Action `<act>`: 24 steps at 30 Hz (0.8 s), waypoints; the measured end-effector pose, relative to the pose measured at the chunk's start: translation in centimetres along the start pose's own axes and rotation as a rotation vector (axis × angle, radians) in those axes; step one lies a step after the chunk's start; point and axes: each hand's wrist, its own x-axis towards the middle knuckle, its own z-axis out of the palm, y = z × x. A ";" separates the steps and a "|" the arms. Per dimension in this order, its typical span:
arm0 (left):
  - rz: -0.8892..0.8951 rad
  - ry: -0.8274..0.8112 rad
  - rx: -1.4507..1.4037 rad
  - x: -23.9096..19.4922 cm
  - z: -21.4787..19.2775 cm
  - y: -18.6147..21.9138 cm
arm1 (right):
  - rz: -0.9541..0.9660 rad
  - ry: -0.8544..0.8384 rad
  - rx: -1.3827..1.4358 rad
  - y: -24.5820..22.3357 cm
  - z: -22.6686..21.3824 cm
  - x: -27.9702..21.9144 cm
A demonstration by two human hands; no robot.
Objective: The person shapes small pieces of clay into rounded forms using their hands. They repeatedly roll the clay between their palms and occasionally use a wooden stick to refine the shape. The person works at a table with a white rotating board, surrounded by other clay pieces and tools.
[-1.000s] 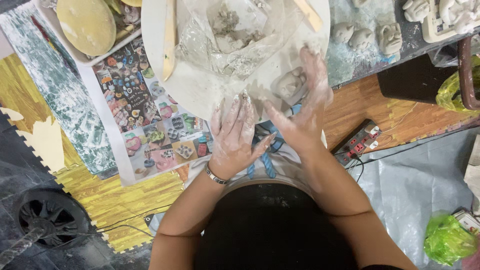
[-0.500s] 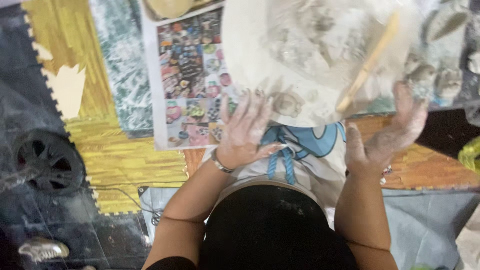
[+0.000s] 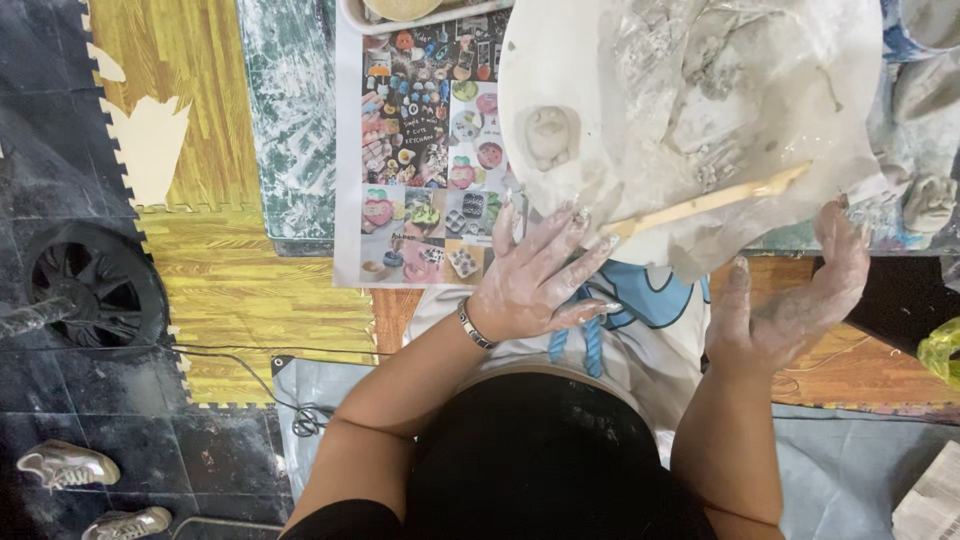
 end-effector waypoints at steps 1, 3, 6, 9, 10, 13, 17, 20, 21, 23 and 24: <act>-0.010 -0.005 -0.014 0.1 -0.1 0.1 | 0.002 0.008 -0.019 0.0 -0.1 -0.1; -0.031 -0.014 -0.044 0.2 -0.2 0.1 | -0.013 0.024 -0.028 0.0 -0.2 -0.3; -0.069 -0.024 -0.059 0.4 -0.2 0.2 | -0.047 0.050 -0.030 0.0 -0.3 -0.7; -0.076 -0.005 -0.065 0.5 -0.2 0.2 | -0.024 0.067 -0.054 0.1 -0.3 -0.9; -0.075 -0.005 -0.070 0.6 -0.2 0.1 | -0.022 0.074 -0.054 0.1 -0.3 -0.9; -0.068 0.013 -0.096 0.7 -0.1 0.0 | -0.032 0.091 -0.061 0.3 -0.5 -1.1; -0.082 -0.008 -0.087 0.7 -0.3 0.1 | -0.022 0.109 -0.068 -0.1 -0.7 -1.3; -0.095 -0.043 -0.052 1.0 -0.3 0.5 | -0.043 0.103 -0.082 -0.6 -0.9 -0.9; -0.095 -0.047 -0.043 1.0 -0.3 0.6 | -0.048 0.107 -0.094 -0.8 -0.9 -0.8; -0.077 -0.046 -0.042 1.0 -0.2 0.8 | -0.051 0.123 -0.110 -1.2 -1.0 -0.2; -0.068 -0.044 -0.042 0.9 -0.1 0.9 | -0.051 0.135 -0.113 -1.4 -1.0 0.1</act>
